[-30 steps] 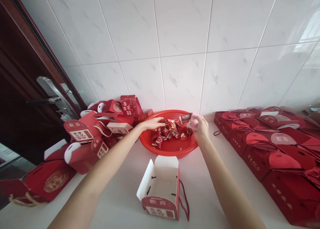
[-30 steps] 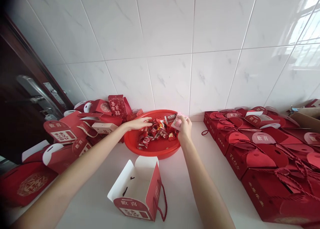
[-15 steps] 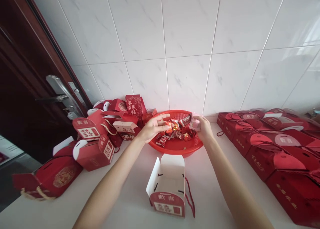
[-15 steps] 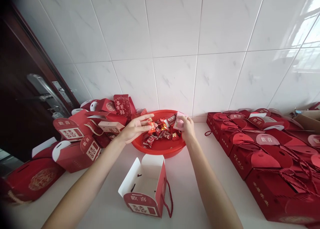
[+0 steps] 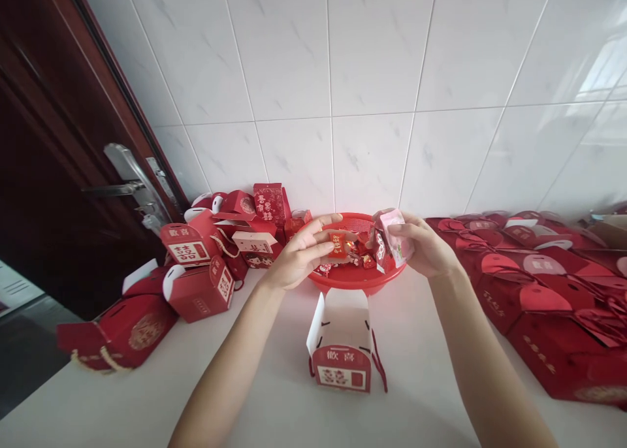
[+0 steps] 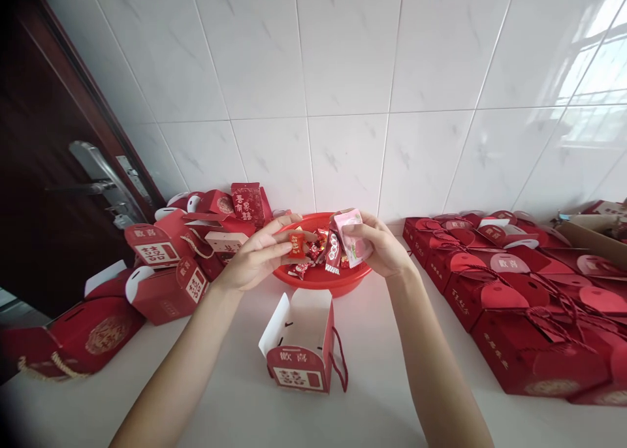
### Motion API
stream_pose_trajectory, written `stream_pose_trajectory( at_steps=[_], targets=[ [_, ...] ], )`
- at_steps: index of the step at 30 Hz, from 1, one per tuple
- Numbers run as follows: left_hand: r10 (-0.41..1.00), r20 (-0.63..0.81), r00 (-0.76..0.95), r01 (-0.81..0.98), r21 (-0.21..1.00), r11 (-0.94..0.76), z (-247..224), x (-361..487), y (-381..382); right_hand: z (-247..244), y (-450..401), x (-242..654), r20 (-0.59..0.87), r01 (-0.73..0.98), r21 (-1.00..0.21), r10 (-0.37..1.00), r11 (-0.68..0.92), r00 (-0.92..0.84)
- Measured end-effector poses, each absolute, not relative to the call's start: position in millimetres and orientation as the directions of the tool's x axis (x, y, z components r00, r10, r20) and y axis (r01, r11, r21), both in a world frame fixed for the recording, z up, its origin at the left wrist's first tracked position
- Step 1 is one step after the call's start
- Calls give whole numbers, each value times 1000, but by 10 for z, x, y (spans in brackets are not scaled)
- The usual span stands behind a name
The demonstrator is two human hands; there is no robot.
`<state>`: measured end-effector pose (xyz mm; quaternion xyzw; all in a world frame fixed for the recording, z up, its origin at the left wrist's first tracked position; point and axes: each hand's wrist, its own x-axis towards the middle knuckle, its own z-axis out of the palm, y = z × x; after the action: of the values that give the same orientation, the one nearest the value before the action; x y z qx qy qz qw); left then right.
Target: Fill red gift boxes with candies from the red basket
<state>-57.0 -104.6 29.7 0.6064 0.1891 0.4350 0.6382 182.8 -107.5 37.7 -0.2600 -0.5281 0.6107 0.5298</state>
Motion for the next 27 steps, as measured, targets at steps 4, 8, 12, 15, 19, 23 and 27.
stream_pose_trajectory(
  at_steps=[4,8,12,15,19,23,27],
  targets=[
    [770,337,541,-212,941,-263,323,-562,-1172,434,-1261,1826,218,-299,-950,884,95,-414],
    [768,361,529,-40,915,-402,349,-562,-1287,417,-1330,1739,178,-245,-968,854,61,-489],
    [762,376,527,36,886,-462,355,-584,-1361,395,-1332,1674,145,-189,-981,828,49,-542],
    [734,400,548,71,853,-518,333,-613,-1361,396,-1343,1654,131,-146,-988,797,54,-590],
    [772,371,516,170,840,-516,298,-612,-1327,390,-1360,1637,181,-147,-982,818,119,-547],
    [807,412,423,166,840,-516,302,-535,-1308,356,-1348,1638,218,-115,-976,857,185,-466],
    [799,455,394,139,830,-541,290,-458,-1291,360,-1340,1649,223,-111,-975,883,194,-413]
  ],
)
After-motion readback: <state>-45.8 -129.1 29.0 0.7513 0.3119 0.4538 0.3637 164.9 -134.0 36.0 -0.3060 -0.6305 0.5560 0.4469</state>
